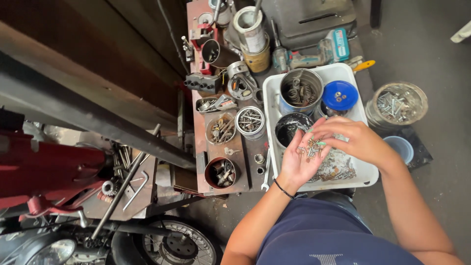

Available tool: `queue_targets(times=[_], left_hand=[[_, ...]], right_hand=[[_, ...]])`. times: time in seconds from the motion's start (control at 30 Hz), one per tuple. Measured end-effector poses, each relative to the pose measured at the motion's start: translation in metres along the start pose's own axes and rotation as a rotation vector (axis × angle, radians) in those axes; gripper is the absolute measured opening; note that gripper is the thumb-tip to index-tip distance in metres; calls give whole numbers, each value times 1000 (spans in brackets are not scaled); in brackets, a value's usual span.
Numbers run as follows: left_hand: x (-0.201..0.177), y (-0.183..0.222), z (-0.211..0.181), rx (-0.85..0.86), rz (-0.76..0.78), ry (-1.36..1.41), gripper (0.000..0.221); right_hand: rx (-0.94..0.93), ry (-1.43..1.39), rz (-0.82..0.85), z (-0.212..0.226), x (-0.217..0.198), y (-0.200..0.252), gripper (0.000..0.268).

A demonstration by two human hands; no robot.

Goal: Sorting through a tray of small metal fasteners like screws and bolts

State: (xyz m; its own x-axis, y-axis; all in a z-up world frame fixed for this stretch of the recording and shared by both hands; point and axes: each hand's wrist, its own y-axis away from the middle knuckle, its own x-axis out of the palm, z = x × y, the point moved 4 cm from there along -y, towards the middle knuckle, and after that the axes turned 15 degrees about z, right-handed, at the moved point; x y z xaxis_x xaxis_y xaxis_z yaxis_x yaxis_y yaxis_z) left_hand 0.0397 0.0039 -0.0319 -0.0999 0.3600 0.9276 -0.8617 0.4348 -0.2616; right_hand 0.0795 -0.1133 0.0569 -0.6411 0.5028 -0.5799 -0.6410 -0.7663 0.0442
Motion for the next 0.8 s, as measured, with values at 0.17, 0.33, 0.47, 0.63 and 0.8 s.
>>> queue_targets(times=[0.17, 0.33, 0.47, 0.63, 0.8], left_hand=[[-19, -3, 11, -55, -117, -32, 54], [-29, -11, 18, -109, -97, -13, 52], [-28, -18, 23, -148, -98, -20, 48], [-13, -25, 31, -192, -41, -7, 50], [-5, -30, 35, -167, -31, -113, 50]], right_hand=[[162, -15, -54, -24, 8, 22, 34], [178, -5, -174, -21, 7, 37, 33], [222, -21, -303, -15, 0, 47, 36], [240, 14, -361, -16, -1, 55, 34], [140, 34, -478, -2, -5, 58, 30]])
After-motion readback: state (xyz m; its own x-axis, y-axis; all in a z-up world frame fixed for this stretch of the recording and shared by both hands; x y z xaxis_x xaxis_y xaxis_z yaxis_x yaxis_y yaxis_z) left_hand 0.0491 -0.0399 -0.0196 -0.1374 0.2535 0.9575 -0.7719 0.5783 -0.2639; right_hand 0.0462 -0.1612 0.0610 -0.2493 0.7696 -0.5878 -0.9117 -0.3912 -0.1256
